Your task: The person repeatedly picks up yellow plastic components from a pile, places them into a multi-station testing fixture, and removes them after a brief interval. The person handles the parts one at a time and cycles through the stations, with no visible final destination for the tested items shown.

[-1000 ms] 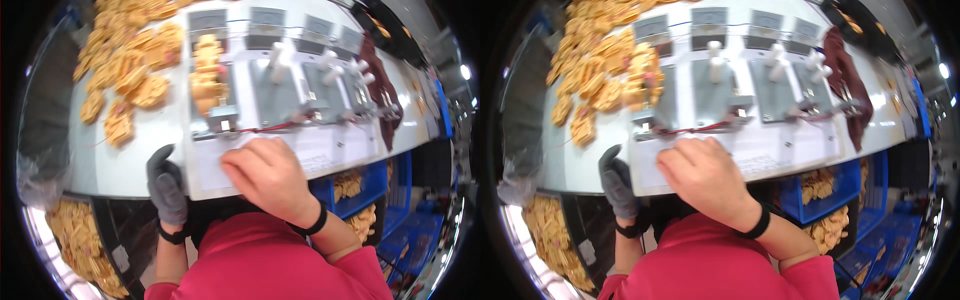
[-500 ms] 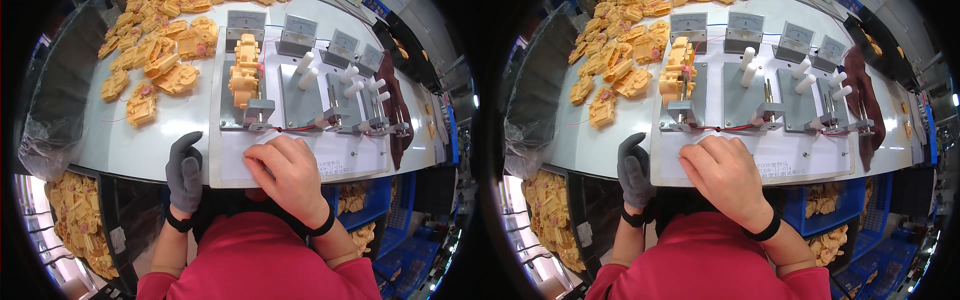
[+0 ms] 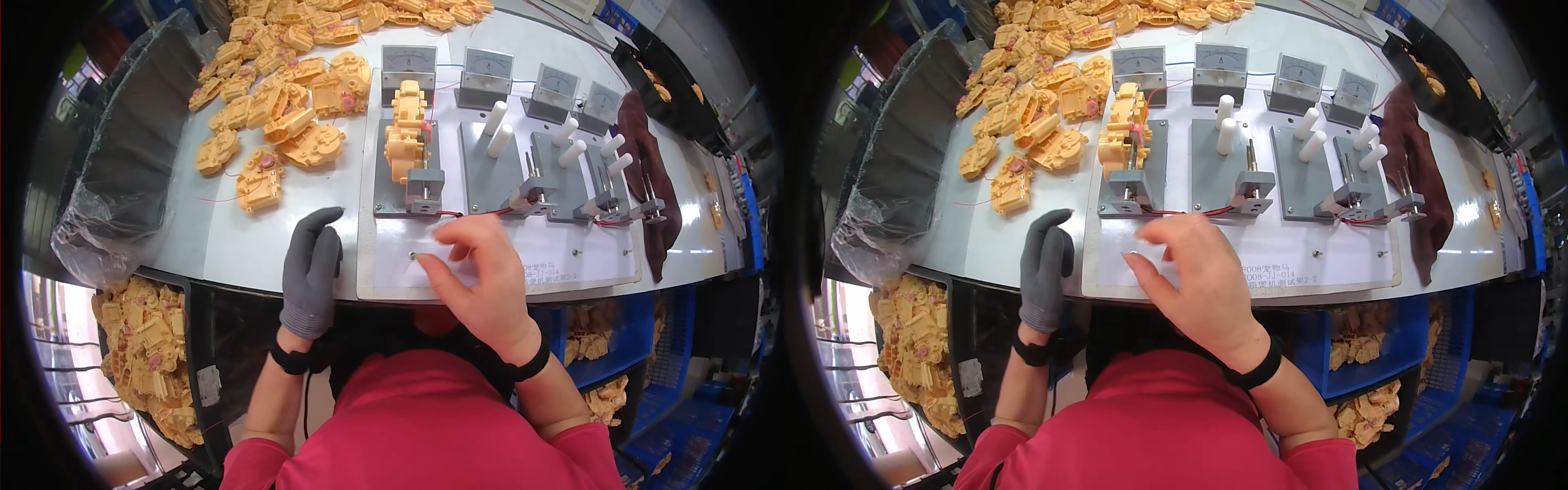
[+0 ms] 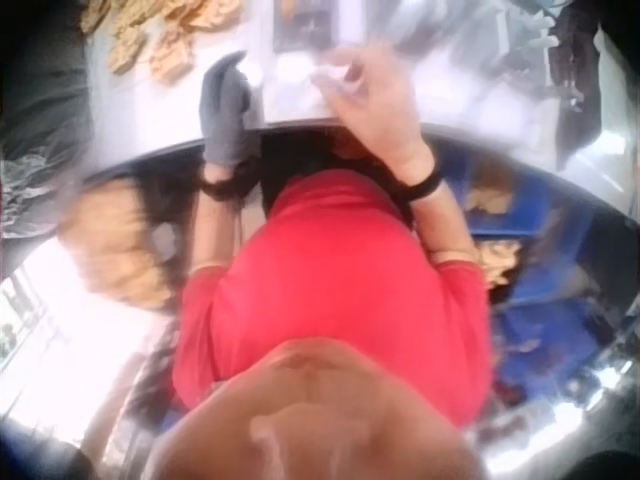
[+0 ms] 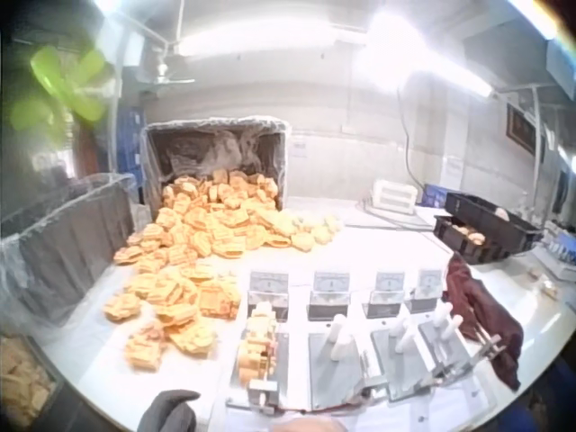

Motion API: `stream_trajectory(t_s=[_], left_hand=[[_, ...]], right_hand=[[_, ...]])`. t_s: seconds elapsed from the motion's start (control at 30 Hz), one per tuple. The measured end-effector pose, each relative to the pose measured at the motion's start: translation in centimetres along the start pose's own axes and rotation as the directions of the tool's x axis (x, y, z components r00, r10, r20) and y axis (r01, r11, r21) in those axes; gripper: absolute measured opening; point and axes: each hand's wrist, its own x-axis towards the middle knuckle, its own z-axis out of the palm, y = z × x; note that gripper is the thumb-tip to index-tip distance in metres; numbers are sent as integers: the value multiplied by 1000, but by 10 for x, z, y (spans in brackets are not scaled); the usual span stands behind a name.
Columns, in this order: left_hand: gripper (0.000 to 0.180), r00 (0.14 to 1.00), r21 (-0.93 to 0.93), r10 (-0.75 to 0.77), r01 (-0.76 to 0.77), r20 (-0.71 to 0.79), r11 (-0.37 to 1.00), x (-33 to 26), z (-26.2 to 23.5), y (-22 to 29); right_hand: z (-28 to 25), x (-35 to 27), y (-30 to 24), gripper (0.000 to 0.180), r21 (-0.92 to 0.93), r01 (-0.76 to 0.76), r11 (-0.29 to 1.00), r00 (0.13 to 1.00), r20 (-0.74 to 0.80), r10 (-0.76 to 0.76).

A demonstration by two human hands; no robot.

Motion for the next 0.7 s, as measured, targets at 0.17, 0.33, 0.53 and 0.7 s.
stream_trajectory(t_s=[0.17, 0.33, 0.53, 0.7], left_hand=[[51, 983, 313, 25, -83, 184, 946, 55, -4, 66], [81, 890, 326, -214, 80, 403, 942, 110, 34, 114], [64, 874, 683, -113, -283, 473, 673, 136, 58, 111], [73, 911, 696, -63, -265, 408, 668, 119, 56, 131]], right_hand=[[-1, 10, 1, 48, 138, 0, 990, 1000, -24, 3], [0, 18, -7, 37, 218, -20, 976, 999, 33, 13], [6, 9, -4, 38, 245, 28, 969, 1000, -9, -27], [2, 6, -3, 44, 211, -8, 977, 1000, 30, 2]])
